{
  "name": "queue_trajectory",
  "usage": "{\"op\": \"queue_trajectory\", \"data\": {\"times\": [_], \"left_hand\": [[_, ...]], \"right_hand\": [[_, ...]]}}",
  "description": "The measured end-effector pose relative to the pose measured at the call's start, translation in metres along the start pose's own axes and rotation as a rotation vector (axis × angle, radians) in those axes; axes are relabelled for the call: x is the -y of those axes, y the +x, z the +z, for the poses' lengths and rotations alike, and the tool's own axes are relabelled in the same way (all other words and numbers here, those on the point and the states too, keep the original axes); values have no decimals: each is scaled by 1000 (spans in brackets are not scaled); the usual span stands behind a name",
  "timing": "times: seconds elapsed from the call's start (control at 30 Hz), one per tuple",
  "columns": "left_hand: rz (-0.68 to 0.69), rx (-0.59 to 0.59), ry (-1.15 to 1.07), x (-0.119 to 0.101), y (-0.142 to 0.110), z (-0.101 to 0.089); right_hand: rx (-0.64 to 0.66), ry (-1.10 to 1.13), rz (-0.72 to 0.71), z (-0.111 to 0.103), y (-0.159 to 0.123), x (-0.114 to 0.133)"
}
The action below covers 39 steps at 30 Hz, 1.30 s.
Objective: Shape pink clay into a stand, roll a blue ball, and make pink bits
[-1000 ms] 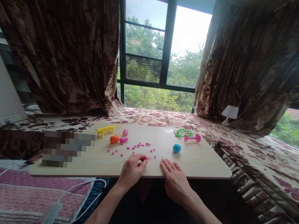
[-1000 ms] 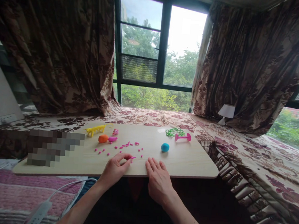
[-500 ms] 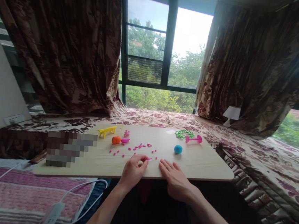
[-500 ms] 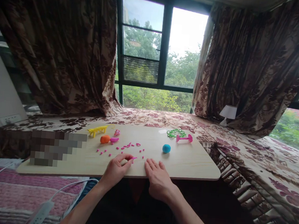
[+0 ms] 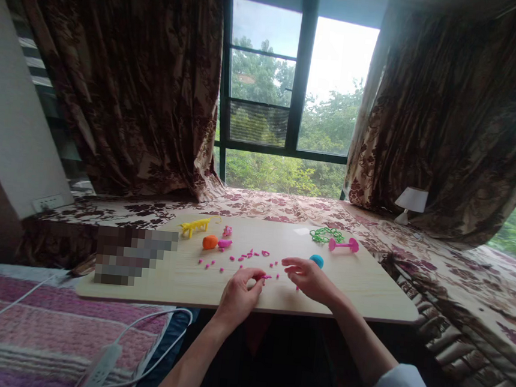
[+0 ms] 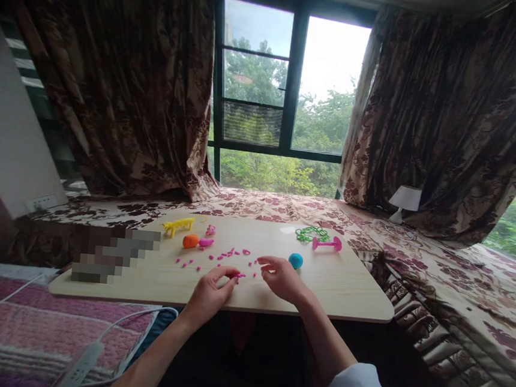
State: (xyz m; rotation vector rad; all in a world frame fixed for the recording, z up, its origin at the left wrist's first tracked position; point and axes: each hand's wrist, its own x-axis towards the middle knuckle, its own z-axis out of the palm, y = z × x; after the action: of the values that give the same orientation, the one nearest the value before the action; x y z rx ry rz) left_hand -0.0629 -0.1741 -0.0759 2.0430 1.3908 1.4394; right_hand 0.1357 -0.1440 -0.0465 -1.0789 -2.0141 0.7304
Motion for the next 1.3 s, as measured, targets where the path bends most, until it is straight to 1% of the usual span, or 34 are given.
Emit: {"op": "queue_trajectory", "data": {"times": [0.1, 0.2, 0.3, 0.4, 0.5, 0.57, 0.73, 0.83, 0.9, 1.0, 1.17, 1.3], "left_hand": [[12, 7, -21, 1, 0, 0], [22, 11, -36, 1, 0, -2], [32, 19, -44, -1, 1, -3], [42, 27, -42, -4, 0, -4], [41, 25, -31, -4, 0, -3], [34, 19, -22, -4, 0, -3], [23, 12, -9, -2, -1, -2], [25, 15, -5, -2, -1, -1], [28, 17, -3, -3, -1, -1], [32, 20, 1, -4, 0, -1], [36, 28, 7, -5, 1, -2], [27, 25, 10, -4, 0, -2]], "right_hand": [[0, 76, -24, 21, 4, 11], [-27, 119, -25, 36, 8, 15], [-75, 141, -11, 43, 10, 15], [-89, 160, 7, 42, 10, 13], [-108, 175, 38, 36, 6, 8], [-142, 171, 62, 28, -1, 3], [-280, 108, 91, -4, -37, -16], [-333, 115, 110, -16, -52, -29], [-346, 148, 123, -19, -52, -37], [-353, 214, 146, -19, -40, -42], [-319, 394, 175, -24, -18, -33], [-278, 463, 209, -37, -22, -27]]}}
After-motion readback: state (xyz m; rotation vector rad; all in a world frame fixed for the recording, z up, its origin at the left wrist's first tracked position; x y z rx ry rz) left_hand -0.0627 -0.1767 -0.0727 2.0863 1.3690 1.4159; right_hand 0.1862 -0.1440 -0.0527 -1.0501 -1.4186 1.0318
